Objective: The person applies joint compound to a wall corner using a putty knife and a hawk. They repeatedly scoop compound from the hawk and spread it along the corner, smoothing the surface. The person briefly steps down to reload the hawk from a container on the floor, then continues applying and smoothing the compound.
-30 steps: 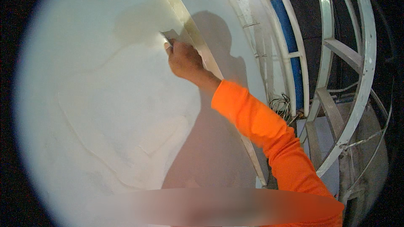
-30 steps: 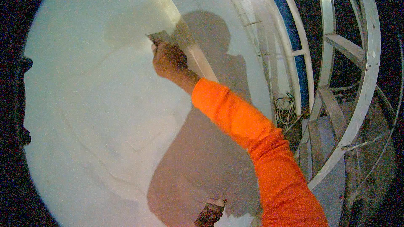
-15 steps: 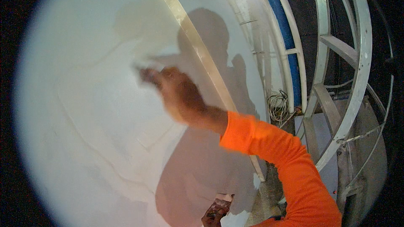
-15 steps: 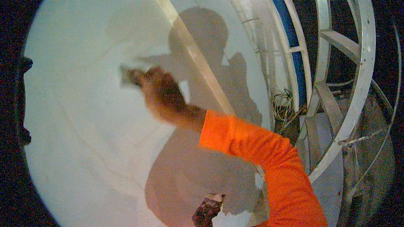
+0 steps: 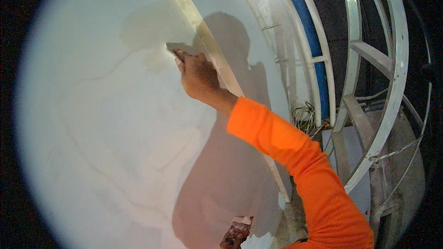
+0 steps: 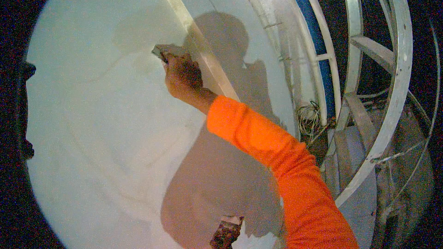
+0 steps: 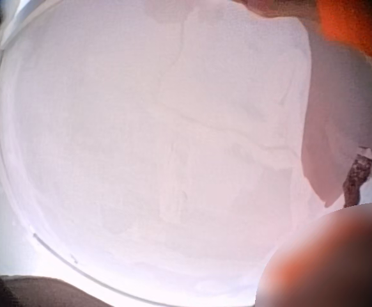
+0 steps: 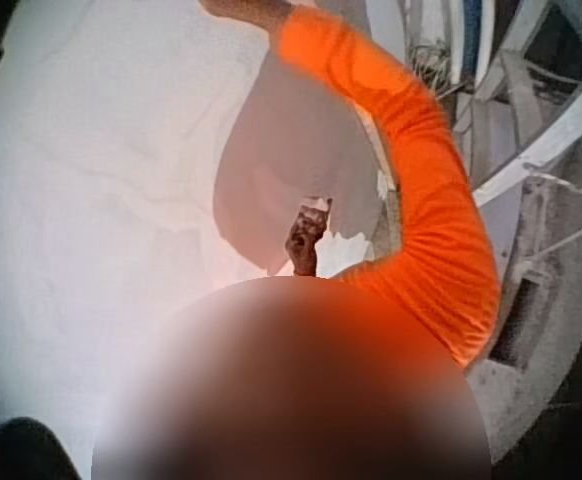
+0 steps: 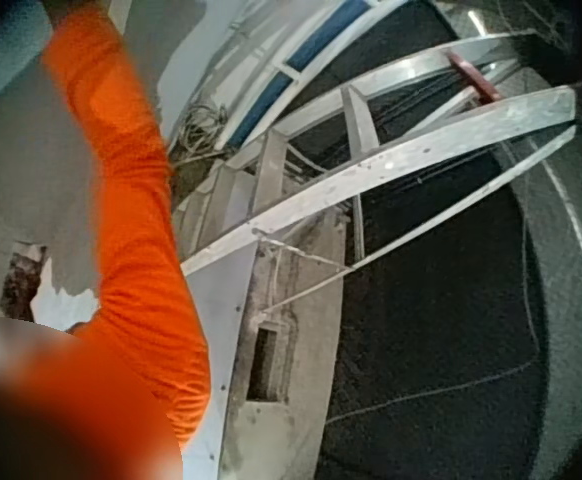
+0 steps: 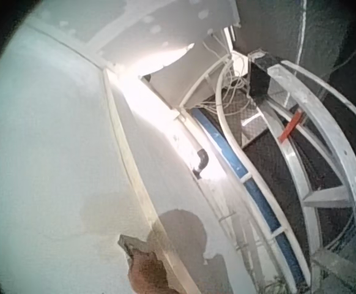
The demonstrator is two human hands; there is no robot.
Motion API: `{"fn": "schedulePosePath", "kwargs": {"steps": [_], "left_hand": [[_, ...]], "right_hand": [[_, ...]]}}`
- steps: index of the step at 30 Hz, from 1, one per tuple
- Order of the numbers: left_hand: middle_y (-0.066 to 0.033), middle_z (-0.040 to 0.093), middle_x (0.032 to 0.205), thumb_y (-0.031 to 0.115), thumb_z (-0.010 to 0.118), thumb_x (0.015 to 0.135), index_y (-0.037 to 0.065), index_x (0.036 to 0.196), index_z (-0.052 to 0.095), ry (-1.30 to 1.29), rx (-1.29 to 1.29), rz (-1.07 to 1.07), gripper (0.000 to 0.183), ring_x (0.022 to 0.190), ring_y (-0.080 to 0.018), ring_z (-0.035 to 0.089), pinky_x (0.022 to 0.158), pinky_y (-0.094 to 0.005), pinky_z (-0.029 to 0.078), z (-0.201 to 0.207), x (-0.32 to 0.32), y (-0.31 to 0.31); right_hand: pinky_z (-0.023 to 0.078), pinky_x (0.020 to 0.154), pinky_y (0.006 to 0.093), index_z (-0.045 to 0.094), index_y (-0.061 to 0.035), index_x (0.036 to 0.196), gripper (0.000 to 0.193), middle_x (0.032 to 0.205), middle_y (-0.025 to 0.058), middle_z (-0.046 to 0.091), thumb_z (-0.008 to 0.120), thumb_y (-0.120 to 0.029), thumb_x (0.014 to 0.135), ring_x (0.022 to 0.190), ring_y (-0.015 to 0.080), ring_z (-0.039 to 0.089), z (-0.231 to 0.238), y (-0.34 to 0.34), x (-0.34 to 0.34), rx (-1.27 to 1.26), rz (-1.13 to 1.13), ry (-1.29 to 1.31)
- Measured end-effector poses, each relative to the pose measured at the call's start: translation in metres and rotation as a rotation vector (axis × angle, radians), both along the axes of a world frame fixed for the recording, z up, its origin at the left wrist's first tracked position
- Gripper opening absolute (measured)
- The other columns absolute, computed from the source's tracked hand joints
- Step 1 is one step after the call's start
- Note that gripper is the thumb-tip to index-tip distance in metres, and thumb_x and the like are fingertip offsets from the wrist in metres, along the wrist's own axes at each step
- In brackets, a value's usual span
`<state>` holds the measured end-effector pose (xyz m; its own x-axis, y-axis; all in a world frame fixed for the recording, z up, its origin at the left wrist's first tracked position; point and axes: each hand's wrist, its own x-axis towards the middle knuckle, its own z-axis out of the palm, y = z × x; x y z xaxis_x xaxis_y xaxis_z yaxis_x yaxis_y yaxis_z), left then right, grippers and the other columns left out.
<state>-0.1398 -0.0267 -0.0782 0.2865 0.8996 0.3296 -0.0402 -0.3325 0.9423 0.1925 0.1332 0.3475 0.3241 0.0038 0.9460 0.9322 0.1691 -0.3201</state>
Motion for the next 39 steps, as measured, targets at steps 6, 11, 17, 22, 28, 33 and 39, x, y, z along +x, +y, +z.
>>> {"fn": "schedulePosePath", "kwargs": {"steps": [6, 11, 17, 22, 28, 33, 39], "left_hand": [[-0.0026, 0.069, 0.092, 0.018, 0.075, 0.097, -0.003, 0.117, 0.069, -0.069, -0.184, -0.138, 0.03, 0.081, -0.0127, 0.064, 0.07, -0.028, 0.056, -0.004, 0.0, 0.002], [-0.0022, 0.068, 0.092, 0.02, 0.076, 0.096, -0.002, 0.113, 0.068, -0.082, -0.205, -0.174, 0.028, 0.083, -0.0129, 0.065, 0.072, -0.0286, 0.057, -0.005, -0.004, 0.006], [-0.0022, 0.068, 0.091, 0.022, 0.076, 0.096, 0.0, 0.108, 0.067, -0.12, -0.218, -0.205, 0.026, 0.084, -0.0129, 0.066, 0.072, -0.0291, 0.057, 0.003, 0.01, 0.015], [-0.0076, 0.069, 0.101, 0.02, 0.068, 0.102, -0.001, 0.115, 0.066, -0.332, -0.237, -0.381, 0.025, 0.09, -0.0168, 0.067, 0.079, -0.0309, 0.057, 0.053, 0.031, 0.016], [-0.0209, 0.063, 0.131, 0.008, 0.069, 0.095, 0.0, 0.143, 0.045, -0.721, -0.602, -0.438, 0.054, 0.111, -0.0344, 0.069, 0.084, -0.0376, 0.065, 0.126, 0.066, 0.019], [-0.0189, 0.066, 0.125, 0.01, 0.064, 0.099, -0.001, 0.14, 0.049, -0.702, -0.669, -0.5, 0.045, 0.109, -0.0321, 0.071, 0.084, -0.0362, 0.065, 0.152, 0.074, 0.021], [-0.0123, 0.067, 0.123, 0.023, 0.071, 0.096, 0.003, 0.137, 0.054, -0.556, -0.249, -0.271, 0.049, 0.103, -0.025, 0.07, 0.084, -0.0346, 0.061, 0.153, 0.059, 0.023]], "right_hand": [[0.053, 0.085, 0.0567, 0.067, -0.0015, 0.118, 0.044, 0.1, 0.0271, 0.07, 0.045, -0.039, 0.109, 0.097, 0.0458, 0.069, 0.03, 0.0, 0.055, -0.187, 0.167, 0.304], [0.054, 0.084, 0.0551, 0.068, -0.002, 0.12, 0.039, 0.1, 0.0277, 0.07, 0.05, -0.034, 0.107, 0.097, 0.0435, 0.067, 0.022, 0.003, -0.002, -0.179, 0.162, 0.146], [0.053, 0.087, 0.0476, 0.062, 0.0024, 0.132, 0.041, 0.104, 0.0229, 0.07, 0.05, -0.028, 0.108, 0.103, 0.0341, 0.064, -0.048, -0.061, -0.063, -0.044, 0.369, -0.212], [0.05, 0.083, 0.0368, 0.063, 0.0003, 0.127, 0.039, 0.101, 0.0116, 0.068, 0.053, -0.033, 0.109, 0.093, 0.0217, 0.06, -0.134, -0.113, -0.036, -0.145, 0.735, 0.158], [0.049, 0.089, 0.0347, 0.068, -0.0018, 0.12, 0.033, 0.105, 0.0065, 0.07, 0.061, -0.031, 0.106, 0.098, 0.018, 0.062, -0.258, -0.128, -0.015, -0.584, 1.035, 0.478], [0.049, 0.099, 0.0387, 0.07, -0.0076, 0.128, 0.032, 0.123, 0.0068, 0.073, 0.062, -0.027, 0.105, 0.11, 0.0224, 0.066, -0.324, -0.138, -0.015, -0.441, 1.22, 0.208], [0.055, 0.095, 0.0406, 0.073, -0.0108, 0.123, 0.028, 0.116, 0.0165, 0.072, 0.073, -0.014, 0.095, 0.116, 0.024, 0.066, -0.339, -0.168, -0.009, -0.824, 0.796, 0.582]]}}
